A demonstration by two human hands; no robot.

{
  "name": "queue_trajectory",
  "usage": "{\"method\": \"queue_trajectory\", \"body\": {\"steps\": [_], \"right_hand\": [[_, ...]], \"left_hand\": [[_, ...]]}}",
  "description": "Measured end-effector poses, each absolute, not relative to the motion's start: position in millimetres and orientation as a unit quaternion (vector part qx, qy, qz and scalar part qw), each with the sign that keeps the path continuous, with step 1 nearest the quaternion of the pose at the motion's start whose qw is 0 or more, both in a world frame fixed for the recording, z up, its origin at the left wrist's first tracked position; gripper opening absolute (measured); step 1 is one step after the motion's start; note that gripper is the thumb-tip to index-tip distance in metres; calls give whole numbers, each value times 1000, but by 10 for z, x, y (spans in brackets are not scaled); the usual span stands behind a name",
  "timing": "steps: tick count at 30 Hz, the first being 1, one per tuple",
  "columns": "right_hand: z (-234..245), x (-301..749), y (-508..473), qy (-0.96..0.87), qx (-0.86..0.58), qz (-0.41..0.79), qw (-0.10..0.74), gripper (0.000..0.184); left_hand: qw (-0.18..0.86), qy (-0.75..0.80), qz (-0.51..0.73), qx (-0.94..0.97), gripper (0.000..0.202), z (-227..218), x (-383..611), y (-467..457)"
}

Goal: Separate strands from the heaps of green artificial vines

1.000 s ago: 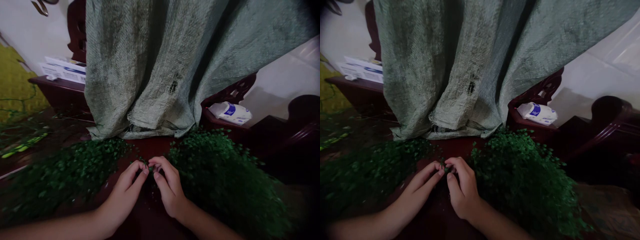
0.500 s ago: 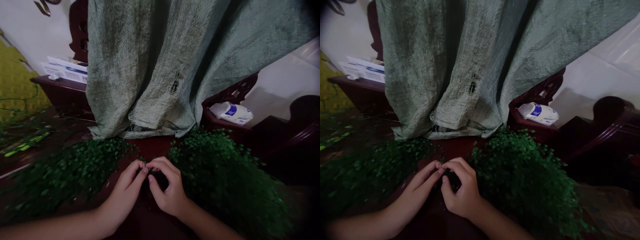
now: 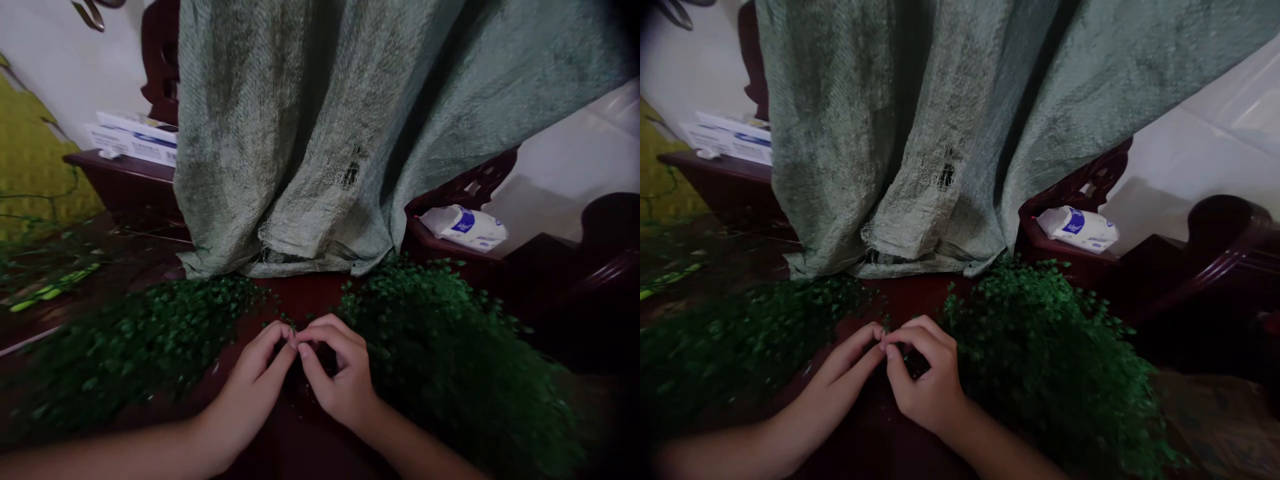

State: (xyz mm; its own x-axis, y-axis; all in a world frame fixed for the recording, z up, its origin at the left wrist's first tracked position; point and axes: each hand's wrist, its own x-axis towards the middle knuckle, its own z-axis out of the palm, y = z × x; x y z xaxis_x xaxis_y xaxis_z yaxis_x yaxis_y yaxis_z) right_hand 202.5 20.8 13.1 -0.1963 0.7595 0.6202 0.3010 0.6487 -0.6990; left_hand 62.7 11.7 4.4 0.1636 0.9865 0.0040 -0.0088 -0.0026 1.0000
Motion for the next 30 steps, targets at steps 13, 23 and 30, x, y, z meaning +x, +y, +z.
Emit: {"method": "queue_trajectory", "body": {"steps": [13, 23, 30], "right_hand": [[47, 2041, 255, -669, -451, 313, 501, 9], [119, 2084, 300, -700, -366, 363, 495, 21], [40, 2057, 348, -695, -374, 362, 496, 24]], "left_hand": [[557, 459, 441, 534, 20, 78, 618, 114], [552, 472, 450, 520, 21, 67, 621, 125], [557, 473, 468, 497, 21, 61, 621, 133]]}}
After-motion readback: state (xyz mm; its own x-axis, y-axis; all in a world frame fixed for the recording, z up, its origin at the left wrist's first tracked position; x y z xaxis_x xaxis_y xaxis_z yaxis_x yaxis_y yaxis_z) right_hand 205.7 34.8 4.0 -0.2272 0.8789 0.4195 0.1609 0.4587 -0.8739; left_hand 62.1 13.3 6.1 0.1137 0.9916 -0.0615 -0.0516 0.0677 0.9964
